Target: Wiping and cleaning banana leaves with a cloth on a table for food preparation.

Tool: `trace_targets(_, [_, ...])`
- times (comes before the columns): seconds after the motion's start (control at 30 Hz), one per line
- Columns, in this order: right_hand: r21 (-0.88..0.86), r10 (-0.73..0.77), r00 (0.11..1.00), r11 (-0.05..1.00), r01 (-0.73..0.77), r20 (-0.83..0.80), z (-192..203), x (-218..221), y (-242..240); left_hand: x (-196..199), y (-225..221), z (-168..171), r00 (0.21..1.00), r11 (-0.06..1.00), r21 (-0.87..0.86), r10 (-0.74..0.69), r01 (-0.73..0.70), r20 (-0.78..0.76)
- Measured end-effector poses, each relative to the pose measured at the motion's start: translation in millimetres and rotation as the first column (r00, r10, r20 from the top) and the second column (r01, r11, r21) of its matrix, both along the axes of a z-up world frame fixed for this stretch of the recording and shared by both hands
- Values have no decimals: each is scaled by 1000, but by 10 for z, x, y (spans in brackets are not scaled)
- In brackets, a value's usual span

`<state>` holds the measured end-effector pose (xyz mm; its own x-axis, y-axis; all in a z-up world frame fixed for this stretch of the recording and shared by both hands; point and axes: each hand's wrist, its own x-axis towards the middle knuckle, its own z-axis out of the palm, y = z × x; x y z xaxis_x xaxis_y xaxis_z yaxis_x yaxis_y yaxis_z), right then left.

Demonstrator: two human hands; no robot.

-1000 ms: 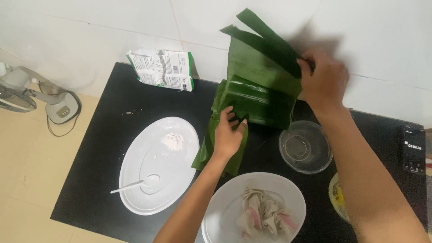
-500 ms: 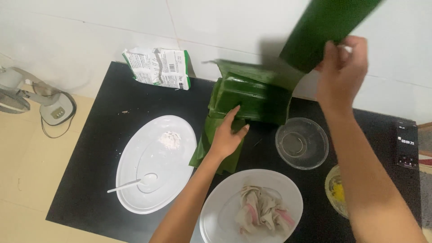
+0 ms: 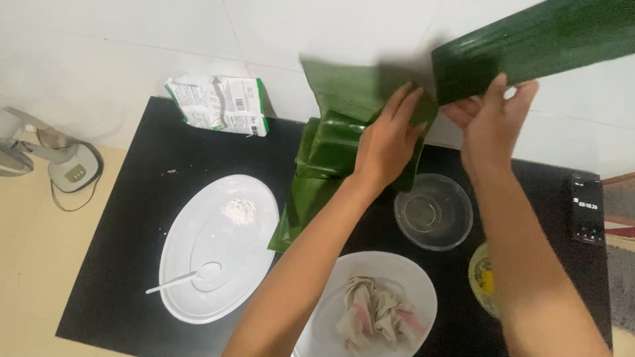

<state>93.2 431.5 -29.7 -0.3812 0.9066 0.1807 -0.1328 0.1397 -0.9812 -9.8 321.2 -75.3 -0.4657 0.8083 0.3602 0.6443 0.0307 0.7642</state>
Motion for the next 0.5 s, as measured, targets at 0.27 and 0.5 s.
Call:
trace_targets(0.27, [-476,-125,950,879,-28,-287,-233,-24,173,-37,310,-45,993,988,144,74,-61,-90])
trace_targets(0.5, [-166,76,997,983,-76,-8,-72,-57,-57,-213,458,-227,994,982,183,-15,36,-111])
